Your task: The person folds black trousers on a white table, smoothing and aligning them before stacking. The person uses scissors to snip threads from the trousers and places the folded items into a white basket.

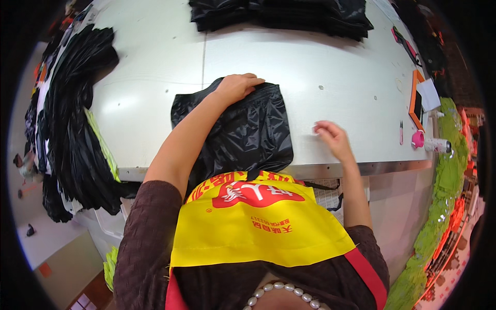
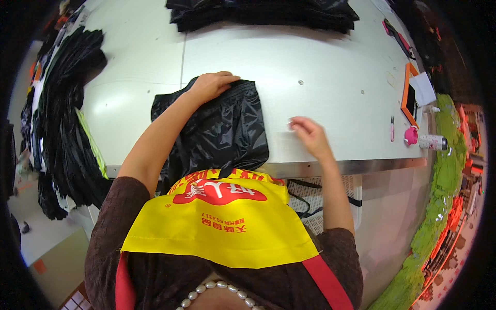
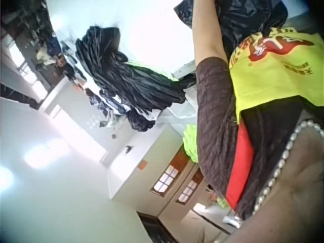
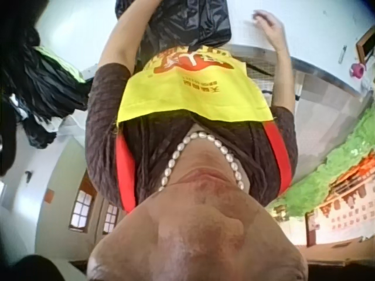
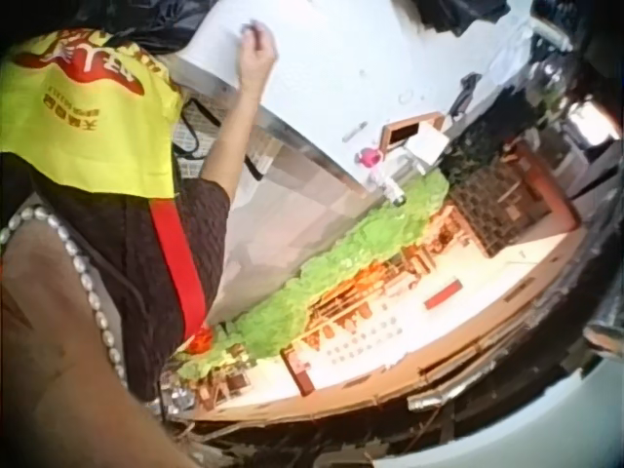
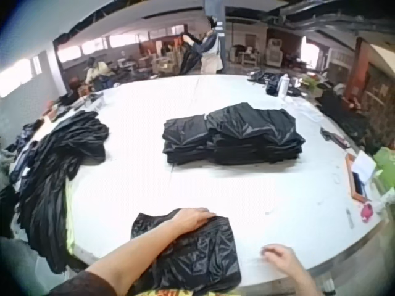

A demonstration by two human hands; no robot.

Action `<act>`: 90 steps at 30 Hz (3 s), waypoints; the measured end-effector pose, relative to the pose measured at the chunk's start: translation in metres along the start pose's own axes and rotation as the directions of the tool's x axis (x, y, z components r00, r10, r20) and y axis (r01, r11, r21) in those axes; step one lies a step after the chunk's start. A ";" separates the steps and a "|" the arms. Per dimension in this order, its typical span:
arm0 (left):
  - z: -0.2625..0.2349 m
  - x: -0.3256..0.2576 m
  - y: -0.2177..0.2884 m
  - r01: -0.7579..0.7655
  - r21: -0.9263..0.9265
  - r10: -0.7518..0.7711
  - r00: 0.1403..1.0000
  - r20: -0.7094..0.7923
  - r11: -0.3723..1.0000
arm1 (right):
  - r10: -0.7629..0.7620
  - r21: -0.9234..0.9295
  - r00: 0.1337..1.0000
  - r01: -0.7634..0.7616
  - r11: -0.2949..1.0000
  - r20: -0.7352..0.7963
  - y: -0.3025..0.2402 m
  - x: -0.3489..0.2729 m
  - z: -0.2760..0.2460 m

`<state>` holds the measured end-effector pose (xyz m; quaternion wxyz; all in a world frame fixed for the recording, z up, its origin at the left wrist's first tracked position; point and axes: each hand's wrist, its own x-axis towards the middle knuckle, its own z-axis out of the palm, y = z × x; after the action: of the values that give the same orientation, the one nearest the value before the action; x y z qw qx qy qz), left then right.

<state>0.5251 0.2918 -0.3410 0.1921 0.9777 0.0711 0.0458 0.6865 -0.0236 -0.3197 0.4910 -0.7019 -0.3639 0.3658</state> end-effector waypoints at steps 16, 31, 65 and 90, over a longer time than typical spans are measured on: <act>0.003 0.011 0.011 0.003 -0.044 -0.014 0.965 -0.263 0.999 | 0.075 -0.363 0.390 -0.900 0.242 -0.918 0.191 -0.014 -0.348; -0.055 -0.026 0.053 0.343 -0.669 -0.510 0.858 -0.064 0.660 | 0.225 0.427 0.972 -0.178 0.887 -0.063 0.014 0.064 -0.090; -0.008 0.031 0.026 0.671 -0.396 -0.669 0.724 0.168 0.627 | -0.003 -0.598 1.000 0.017 0.801 0.025 -0.104 0.108 0.055; -0.044 -0.011 0.000 -0.006 -0.969 -0.730 0.656 -0.191 0.248 | -0.108 -0.593 0.989 0.025 0.805 -0.105 -0.076 0.128 0.076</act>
<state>0.5088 0.3063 -0.3009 0.6724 0.5616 0.3354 0.3463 0.6688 0.1387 -0.2865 0.2847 -0.8291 -0.4503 0.1696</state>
